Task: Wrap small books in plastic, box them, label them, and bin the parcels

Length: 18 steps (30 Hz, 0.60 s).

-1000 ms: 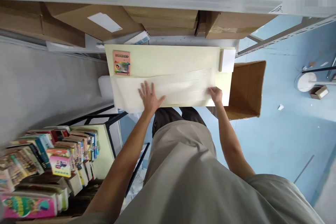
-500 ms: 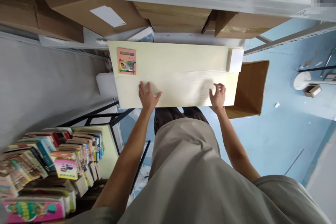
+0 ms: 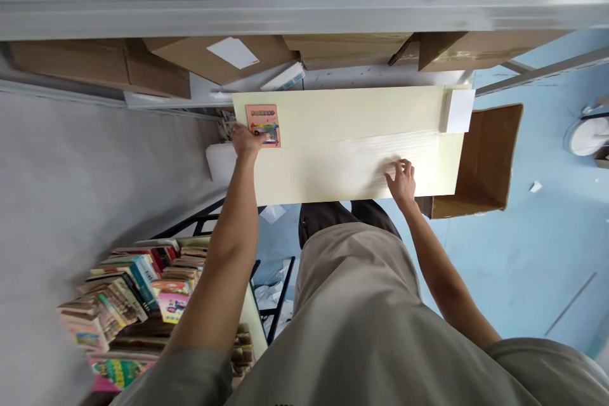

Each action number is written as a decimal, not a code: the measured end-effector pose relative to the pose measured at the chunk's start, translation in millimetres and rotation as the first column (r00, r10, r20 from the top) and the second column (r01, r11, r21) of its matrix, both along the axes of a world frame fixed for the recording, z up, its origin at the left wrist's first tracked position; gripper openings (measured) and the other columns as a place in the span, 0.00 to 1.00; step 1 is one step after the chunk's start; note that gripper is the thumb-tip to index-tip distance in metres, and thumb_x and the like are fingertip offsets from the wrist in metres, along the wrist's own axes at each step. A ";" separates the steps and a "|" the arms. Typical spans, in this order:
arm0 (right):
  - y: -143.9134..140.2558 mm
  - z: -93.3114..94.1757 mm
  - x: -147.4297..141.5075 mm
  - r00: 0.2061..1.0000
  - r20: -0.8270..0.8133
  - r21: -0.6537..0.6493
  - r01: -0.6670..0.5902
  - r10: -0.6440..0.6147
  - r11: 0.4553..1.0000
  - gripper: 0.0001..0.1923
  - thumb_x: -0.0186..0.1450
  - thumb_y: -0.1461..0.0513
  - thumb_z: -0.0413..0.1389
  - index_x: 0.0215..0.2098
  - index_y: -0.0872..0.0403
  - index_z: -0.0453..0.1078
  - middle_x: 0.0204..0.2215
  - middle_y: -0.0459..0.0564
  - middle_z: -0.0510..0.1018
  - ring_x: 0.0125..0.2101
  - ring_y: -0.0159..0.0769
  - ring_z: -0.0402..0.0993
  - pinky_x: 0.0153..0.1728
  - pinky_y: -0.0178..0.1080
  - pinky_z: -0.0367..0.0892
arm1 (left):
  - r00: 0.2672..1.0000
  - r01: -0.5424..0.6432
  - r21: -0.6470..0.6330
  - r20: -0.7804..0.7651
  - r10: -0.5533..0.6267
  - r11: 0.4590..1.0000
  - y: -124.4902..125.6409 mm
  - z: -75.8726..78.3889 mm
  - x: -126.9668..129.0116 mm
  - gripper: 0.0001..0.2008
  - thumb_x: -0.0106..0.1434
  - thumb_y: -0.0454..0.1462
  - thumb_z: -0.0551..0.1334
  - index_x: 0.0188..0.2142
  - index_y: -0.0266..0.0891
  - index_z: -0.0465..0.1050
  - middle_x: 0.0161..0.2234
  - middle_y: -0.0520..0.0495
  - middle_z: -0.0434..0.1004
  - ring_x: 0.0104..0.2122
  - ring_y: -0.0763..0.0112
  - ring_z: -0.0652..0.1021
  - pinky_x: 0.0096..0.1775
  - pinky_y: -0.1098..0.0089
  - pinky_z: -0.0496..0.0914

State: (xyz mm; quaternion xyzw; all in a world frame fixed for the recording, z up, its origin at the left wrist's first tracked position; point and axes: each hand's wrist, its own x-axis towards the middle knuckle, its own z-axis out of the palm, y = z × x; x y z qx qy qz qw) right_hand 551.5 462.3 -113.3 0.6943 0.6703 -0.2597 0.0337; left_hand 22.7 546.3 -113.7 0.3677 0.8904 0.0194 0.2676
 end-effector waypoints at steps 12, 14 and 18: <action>30.4 28.9 -12.2 0.693 -0.649 -0.177 0.265 -0.315 0.948 0.34 0.78 0.34 0.56 0.62 0.51 0.77 0.55 0.60 0.87 0.55 0.51 0.84 0.56 0.53 0.82 | 0.792 -0.100 0.300 0.601 -0.106 0.949 -24.5 47.2 222.5 0.22 0.77 0.56 0.66 0.42 0.40 0.81 0.35 0.46 0.86 0.31 0.68 0.81 0.33 0.71 0.74; 33.8 31.2 1.9 0.600 -0.715 -0.203 0.311 -0.357 0.928 0.37 0.76 0.29 0.55 0.59 0.50 0.78 0.49 0.56 0.88 0.49 0.47 0.84 0.51 0.48 0.82 | 0.625 -0.071 0.238 0.768 -0.143 0.969 -40.1 40.3 293.3 0.22 0.74 0.57 0.70 0.43 0.40 0.82 0.37 0.45 0.87 0.27 0.71 0.78 0.31 0.71 0.72; 33.8 21.4 49.7 0.712 -0.567 -0.112 0.433 -0.415 0.894 0.31 0.75 0.33 0.57 0.48 0.51 0.76 0.36 0.50 0.83 0.39 0.44 0.80 0.44 0.43 0.77 | 0.558 0.045 0.094 0.824 -0.103 0.995 -54.3 19.8 395.8 0.13 0.72 0.47 0.73 0.41 0.39 0.82 0.37 0.43 0.89 0.31 0.66 0.83 0.36 0.69 0.76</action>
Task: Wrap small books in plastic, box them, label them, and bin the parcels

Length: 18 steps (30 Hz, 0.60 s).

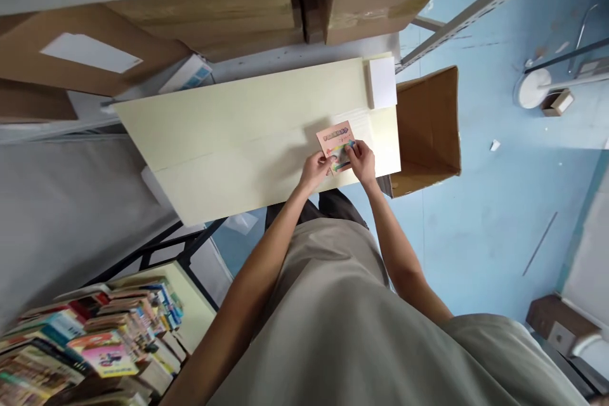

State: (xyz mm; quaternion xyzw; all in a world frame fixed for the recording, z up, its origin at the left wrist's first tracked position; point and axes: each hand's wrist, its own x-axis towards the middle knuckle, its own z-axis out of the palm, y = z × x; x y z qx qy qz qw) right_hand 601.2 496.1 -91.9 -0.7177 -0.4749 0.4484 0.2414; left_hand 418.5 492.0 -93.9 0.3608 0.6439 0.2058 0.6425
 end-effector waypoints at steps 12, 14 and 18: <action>-2.0 -43.9 29.3 0.960 0.253 -0.013 0.124 -0.117 0.992 0.16 0.80 0.47 0.57 0.51 0.50 0.77 0.51 0.59 0.83 0.51 0.49 0.81 0.61 0.52 0.76 | 0.914 0.087 -0.069 -0.391 -0.107 0.994 14.0 -27.9 36.9 0.05 0.71 0.39 0.70 0.39 0.41 0.84 0.45 0.40 0.93 0.46 0.56 0.89 0.49 0.66 0.77; -1.8 -41.6 36.8 0.923 0.342 -0.003 0.189 -0.176 0.982 0.17 0.81 0.49 0.55 0.55 0.51 0.76 0.56 0.63 0.81 0.58 0.53 0.78 0.65 0.55 0.74 | 0.907 0.090 -0.078 -0.404 -0.114 0.993 13.5 -27.7 38.3 0.05 0.71 0.39 0.69 0.39 0.42 0.84 0.45 0.41 0.93 0.46 0.56 0.89 0.49 0.65 0.77; 3.6 -41.6 52.0 0.899 0.415 -0.036 0.166 -0.136 0.985 0.11 0.79 0.53 0.57 0.51 0.51 0.76 0.55 0.64 0.80 0.60 0.55 0.77 0.65 0.55 0.74 | 0.902 0.092 -0.075 -0.415 -0.115 0.993 11.8 -23.4 40.6 0.05 0.72 0.39 0.68 0.38 0.42 0.82 0.45 0.41 0.93 0.47 0.56 0.89 0.50 0.64 0.77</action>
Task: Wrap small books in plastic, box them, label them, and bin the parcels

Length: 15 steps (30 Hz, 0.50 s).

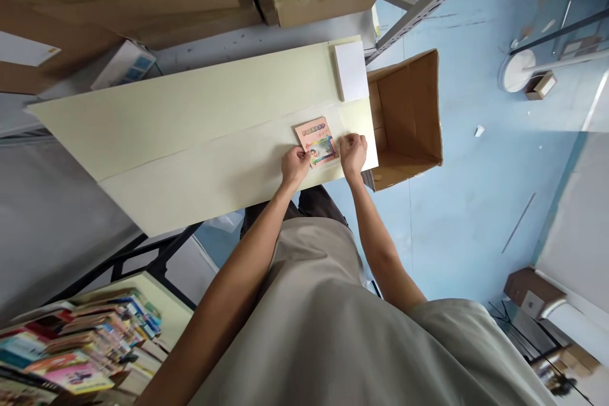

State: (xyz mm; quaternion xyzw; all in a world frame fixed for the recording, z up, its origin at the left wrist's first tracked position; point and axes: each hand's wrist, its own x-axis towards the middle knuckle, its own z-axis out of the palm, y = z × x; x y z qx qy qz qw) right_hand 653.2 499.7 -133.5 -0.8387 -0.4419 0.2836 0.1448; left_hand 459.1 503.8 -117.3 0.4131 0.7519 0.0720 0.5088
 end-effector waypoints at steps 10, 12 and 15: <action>2.0 5.6 14.5 0.981 -0.194 0.065 0.040 -0.027 0.997 0.14 0.77 0.51 0.58 0.51 0.50 0.76 0.45 0.56 0.87 0.42 0.45 0.83 0.51 0.47 0.80 | 0.999 -0.044 -0.013 0.030 0.044 0.999 -1.9 4.7 -5.6 0.04 0.72 0.36 0.67 0.40 0.41 0.82 0.45 0.41 0.92 0.47 0.57 0.89 0.51 0.64 0.77; 0.3 12.0 14.9 0.980 -0.201 0.081 0.016 0.001 0.997 0.17 0.78 0.49 0.57 0.54 0.51 0.77 0.46 0.57 0.87 0.43 0.45 0.83 0.51 0.48 0.80 | 0.998 -0.045 -0.022 0.034 0.046 0.999 -2.6 4.8 -7.5 0.04 0.72 0.35 0.67 0.41 0.40 0.83 0.46 0.39 0.93 0.48 0.56 0.89 0.51 0.64 0.77; -2.0 25.0 8.5 0.976 -0.202 0.124 -0.055 0.079 0.991 0.22 0.82 0.45 0.53 0.54 0.51 0.79 0.47 0.58 0.87 0.44 0.45 0.84 0.50 0.49 0.81 | 0.999 -0.041 -0.024 0.031 0.041 0.999 -4.8 4.2 -12.8 0.05 0.72 0.36 0.67 0.41 0.39 0.84 0.46 0.39 0.93 0.48 0.55 0.89 0.51 0.64 0.77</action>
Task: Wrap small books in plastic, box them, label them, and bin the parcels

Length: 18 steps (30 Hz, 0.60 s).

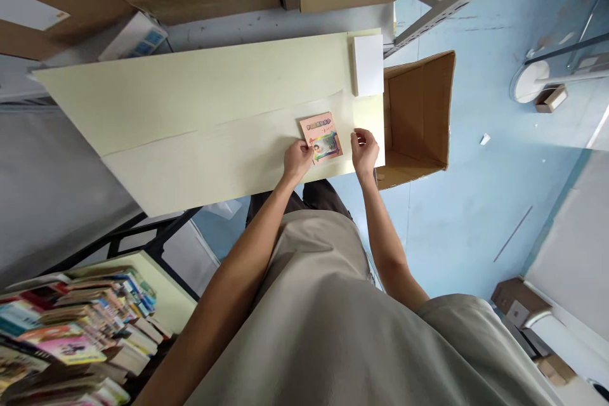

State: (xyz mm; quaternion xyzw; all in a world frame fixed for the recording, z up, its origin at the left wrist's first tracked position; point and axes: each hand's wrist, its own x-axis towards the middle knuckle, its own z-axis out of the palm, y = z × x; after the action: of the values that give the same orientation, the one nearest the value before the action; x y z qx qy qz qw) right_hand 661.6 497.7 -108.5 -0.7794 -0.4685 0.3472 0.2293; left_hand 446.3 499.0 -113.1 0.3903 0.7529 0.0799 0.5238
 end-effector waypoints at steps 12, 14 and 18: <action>-21.4 -11.8 -79.0 0.907 -0.090 -0.058 -0.416 0.410 0.907 0.18 0.86 0.51 0.51 0.57 0.48 0.81 0.53 0.57 0.83 0.47 0.45 0.84 0.52 0.46 0.81 | 0.998 0.060 0.062 -0.021 -0.059 0.996 -7.3 -5.8 -19.4 0.25 0.83 0.46 0.57 0.31 0.43 0.81 0.35 0.40 0.89 0.43 0.54 0.88 0.49 0.63 0.77; -21.0 -22.2 -82.6 0.900 -0.085 -0.095 -0.434 0.427 0.896 0.17 0.86 0.52 0.50 0.55 0.48 0.80 0.54 0.58 0.83 0.50 0.47 0.83 0.54 0.48 0.81 | 0.993 0.105 0.068 -0.064 -0.101 0.992 -4.3 -3.0 -17.3 0.31 0.85 0.53 0.55 0.27 0.43 0.79 0.31 0.39 0.86 0.42 0.50 0.88 0.49 0.61 0.76; -14.6 -29.1 -70.9 0.854 -0.188 -0.066 -0.504 0.486 0.861 0.14 0.82 0.55 0.55 0.57 0.49 0.79 0.53 0.56 0.84 0.48 0.45 0.84 0.56 0.49 0.82 | 0.976 0.135 0.052 -0.179 -0.124 0.989 4.7 -4.0 -12.7 0.27 0.81 0.54 0.63 0.29 0.42 0.80 0.34 0.34 0.87 0.45 0.43 0.87 0.52 0.57 0.75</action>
State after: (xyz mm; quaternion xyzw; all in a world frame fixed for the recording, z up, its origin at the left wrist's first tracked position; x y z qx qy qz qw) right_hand 590.8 483.1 -137.6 -0.6126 -0.6124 0.4836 0.1257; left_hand 433.7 503.7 -117.1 0.4606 0.7661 0.0348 0.4468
